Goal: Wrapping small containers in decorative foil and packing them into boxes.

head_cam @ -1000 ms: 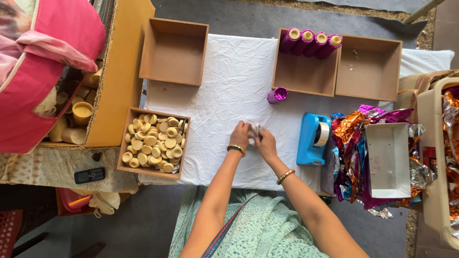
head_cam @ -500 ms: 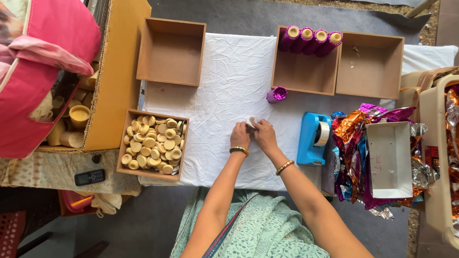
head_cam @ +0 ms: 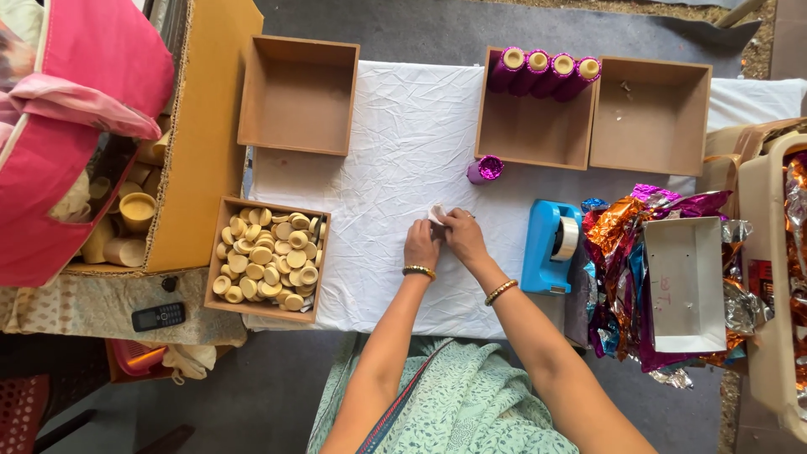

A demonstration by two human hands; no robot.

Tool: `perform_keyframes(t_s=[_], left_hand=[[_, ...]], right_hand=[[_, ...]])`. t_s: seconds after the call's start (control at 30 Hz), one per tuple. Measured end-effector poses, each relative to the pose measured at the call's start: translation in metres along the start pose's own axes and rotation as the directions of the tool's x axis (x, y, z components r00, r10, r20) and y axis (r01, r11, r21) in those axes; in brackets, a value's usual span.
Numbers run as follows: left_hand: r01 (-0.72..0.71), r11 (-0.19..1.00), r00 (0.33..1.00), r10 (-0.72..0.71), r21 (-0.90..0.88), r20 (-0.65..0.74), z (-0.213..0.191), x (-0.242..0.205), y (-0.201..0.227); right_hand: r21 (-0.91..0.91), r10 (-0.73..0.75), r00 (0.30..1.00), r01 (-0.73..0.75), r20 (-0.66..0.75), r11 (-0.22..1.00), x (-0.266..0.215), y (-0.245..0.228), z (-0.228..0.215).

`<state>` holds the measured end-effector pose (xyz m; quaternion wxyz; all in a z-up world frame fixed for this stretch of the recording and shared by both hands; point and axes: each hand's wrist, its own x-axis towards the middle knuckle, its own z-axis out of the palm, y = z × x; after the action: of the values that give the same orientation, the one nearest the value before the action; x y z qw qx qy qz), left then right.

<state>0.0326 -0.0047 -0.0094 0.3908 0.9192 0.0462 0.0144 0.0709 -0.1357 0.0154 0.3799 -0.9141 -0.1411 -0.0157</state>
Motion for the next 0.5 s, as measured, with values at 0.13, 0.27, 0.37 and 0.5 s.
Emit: perform_keyframes(t_s=[0.13, 0.27, 0.37, 0.5], left_hand=[[-0.038, 0.999, 0.999, 0.038, -0.008, -0.009, -0.004, 0.003, -0.001], [-0.159, 0.987, 0.987, 0.159, -0.027, 0.006, -0.025, 0.012, 0.012], [-0.151, 0.986, 0.988, 0.149, -0.063, -0.045, -0.042, 0.011, 0.029], [0.013, 0.999, 0.998, -0.017, -0.052, -0.068, -0.015, 0.003, 0.012]], right_hand=[[-0.002, 0.094, 0.991, -0.094, -0.091, 0.996, -0.031, 0.004, 0.006], [0.012, 0.226, 0.973, -0.226, -0.038, 0.974, -0.052, 0.004, -0.002], [0.029, 0.254, 0.965, -0.253, -0.072, 0.967, -0.033, -0.001, -0.016], [-0.002, 0.045, 0.993, -0.045, -0.108, 0.999, 0.002, 0.003, -0.006]])
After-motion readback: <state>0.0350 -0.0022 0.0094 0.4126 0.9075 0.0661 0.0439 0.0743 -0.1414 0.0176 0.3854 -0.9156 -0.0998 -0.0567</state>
